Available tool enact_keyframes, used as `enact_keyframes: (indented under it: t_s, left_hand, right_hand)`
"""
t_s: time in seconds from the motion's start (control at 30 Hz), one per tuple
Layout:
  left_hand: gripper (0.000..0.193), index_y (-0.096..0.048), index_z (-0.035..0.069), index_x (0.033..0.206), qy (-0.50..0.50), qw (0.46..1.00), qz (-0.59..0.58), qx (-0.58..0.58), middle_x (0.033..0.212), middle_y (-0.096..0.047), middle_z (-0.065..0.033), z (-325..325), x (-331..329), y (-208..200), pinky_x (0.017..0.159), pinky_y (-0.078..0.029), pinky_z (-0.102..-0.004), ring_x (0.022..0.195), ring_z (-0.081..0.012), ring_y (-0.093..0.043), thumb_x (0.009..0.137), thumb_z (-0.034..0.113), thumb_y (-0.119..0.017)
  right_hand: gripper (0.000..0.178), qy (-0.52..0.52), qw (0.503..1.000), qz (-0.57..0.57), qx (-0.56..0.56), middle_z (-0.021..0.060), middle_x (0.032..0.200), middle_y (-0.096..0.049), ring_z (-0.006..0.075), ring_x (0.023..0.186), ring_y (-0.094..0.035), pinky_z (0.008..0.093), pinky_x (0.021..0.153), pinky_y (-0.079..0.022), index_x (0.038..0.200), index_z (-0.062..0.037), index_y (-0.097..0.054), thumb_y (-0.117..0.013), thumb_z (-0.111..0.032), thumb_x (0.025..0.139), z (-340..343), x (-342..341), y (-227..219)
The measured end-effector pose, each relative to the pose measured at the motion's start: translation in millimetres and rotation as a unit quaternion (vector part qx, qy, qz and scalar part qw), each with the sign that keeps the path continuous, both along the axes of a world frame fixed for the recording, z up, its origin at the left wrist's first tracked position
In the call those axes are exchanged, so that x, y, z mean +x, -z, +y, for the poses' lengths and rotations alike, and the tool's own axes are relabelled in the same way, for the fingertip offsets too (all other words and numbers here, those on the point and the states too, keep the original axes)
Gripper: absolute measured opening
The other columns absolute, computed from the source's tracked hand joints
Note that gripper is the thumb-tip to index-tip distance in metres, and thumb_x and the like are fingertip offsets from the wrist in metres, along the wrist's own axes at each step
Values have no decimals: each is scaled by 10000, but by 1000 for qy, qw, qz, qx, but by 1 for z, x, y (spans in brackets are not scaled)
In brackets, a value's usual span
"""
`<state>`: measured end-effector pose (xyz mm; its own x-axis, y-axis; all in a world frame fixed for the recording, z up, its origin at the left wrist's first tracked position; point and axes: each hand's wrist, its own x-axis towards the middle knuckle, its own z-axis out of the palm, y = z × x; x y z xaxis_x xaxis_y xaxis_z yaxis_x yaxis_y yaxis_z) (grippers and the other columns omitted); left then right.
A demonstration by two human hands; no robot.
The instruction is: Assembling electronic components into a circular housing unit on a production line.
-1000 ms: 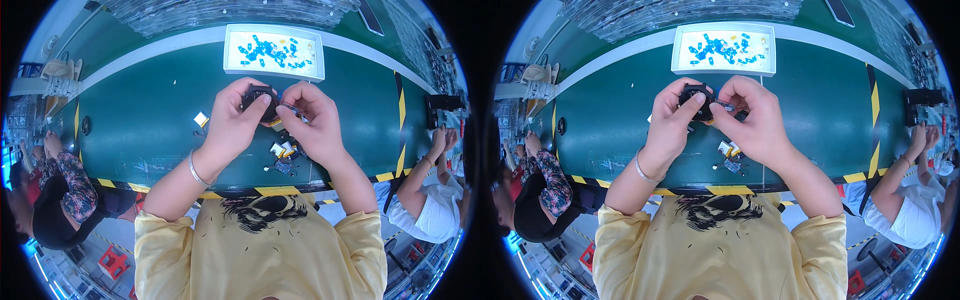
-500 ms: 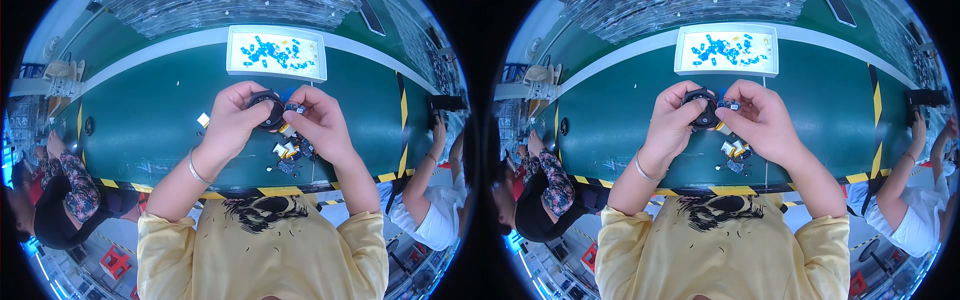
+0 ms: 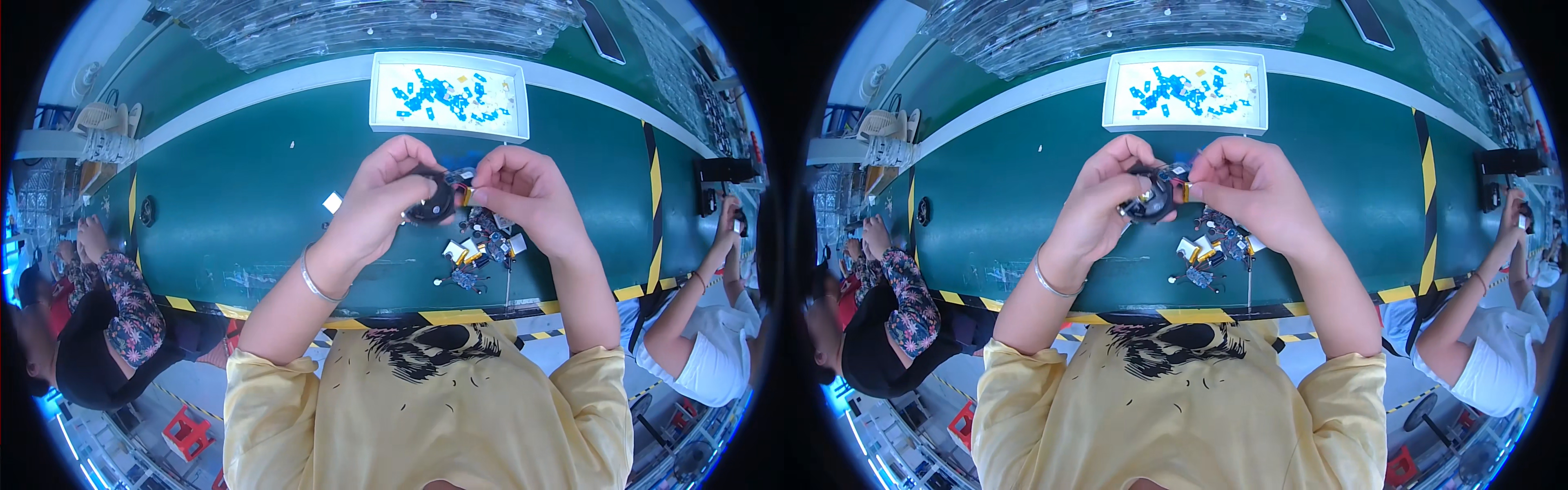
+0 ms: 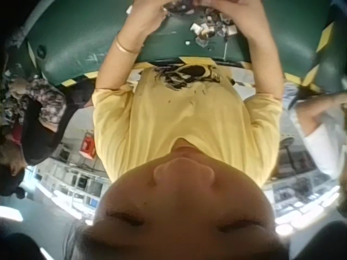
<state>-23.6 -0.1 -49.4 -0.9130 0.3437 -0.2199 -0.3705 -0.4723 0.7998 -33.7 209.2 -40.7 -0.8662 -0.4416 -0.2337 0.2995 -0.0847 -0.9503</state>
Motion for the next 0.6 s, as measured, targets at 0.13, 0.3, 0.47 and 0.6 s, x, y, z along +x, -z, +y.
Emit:
enact_keyframes:
  t_s: [0.13,0.3,0.47,0.6]
  left_hand:
    - [114,-568,15,893,63,986,56,-142,821,-636,-65,1,5,-5,622,-502,-219,721,-91,-617,874,99,-642]
    - [127,-676,-16,892,118,970,50,-206,777,-664,-52,1,6,-5,627,-506,-231,706,-91,-633,908,96,-618]
    - [110,-673,0,961,-22,996,-85,35,941,-684,-71,11,10,-6,763,-505,-246,843,-113,-642,871,60,-656]
    - [108,-670,4,959,-17,995,-85,55,913,-682,-61,7,10,-2,768,-504,-247,848,-114,-643,864,55,-664]
  right_hand:
    - [216,58,991,120,-9,-11,830,-612,64,835,-586,235,710,-485,946,-22,-601,-636,109,777,-10,4,-2]
    - [213,120,942,299,92,22,829,-639,144,798,-589,280,707,-487,887,-37,-629,-651,104,729,-15,8,-3]
    - [214,144,782,563,228,55,803,-656,238,749,-607,337,685,-487,856,-56,-676,-699,62,679,-26,14,-7]
    - [218,129,800,548,208,54,812,-662,243,746,-613,342,691,-490,853,-59,-674,-688,68,676,-26,13,-8]
